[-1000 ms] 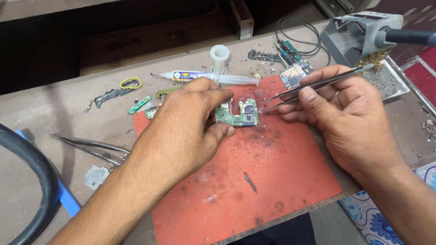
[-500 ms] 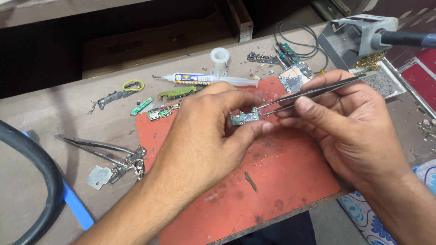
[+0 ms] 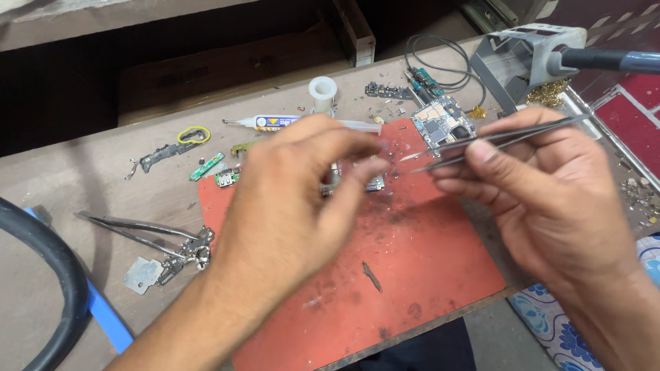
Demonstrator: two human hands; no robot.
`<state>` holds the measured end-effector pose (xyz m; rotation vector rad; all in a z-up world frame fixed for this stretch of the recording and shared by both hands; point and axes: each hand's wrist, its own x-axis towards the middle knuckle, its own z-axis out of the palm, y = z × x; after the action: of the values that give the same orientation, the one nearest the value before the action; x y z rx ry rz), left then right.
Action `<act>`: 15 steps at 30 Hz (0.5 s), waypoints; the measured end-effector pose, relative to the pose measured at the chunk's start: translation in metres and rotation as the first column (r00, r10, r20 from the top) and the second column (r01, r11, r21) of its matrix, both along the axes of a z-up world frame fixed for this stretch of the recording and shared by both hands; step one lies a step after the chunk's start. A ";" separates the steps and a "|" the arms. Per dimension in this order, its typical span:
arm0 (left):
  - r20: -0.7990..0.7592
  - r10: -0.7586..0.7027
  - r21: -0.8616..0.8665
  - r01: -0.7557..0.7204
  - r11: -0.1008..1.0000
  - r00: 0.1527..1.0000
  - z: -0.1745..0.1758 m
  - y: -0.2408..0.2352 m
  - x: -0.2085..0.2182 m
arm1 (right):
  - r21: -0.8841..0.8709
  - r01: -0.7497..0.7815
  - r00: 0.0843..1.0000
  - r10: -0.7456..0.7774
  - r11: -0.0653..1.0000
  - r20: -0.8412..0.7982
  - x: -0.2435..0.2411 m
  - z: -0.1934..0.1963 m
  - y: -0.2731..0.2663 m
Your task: The person uses a hot air gun and tweezers to remove a small component from a circuit board. They then use tweezers to place a new component onto the board and reheat it to secure it in place.
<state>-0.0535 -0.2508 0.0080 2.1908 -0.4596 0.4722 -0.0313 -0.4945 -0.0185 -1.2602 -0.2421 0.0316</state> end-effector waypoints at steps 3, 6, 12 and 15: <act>0.222 -0.078 0.107 0.055 0.993 0.972 -0.003 -0.009 -0.002 | 0.007 -0.039 0.999 0.040 0.999 -0.017 -0.002 -0.002 0.003; 0.229 -0.042 0.157 0.006 0.988 0.973 -0.004 -0.010 -0.001 | -0.078 0.018 0.998 -0.014 0.997 0.056 0.000 0.000 -0.001; 0.018 0.135 0.176 -0.136 0.975 0.991 0.001 0.001 0.000 | -0.398 0.312 0.906 -0.143 0.863 0.398 0.039 0.030 -0.037; 0.041 0.147 0.170 -0.152 0.974 0.988 0.002 -0.001 0.001 | -0.706 0.419 0.884 -0.080 0.571 0.460 0.042 0.038 -0.045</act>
<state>-0.0521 -0.2516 0.0100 2.4005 -0.3629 0.5638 0.0104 -0.5391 0.0195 -2.2113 -0.4041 -0.4174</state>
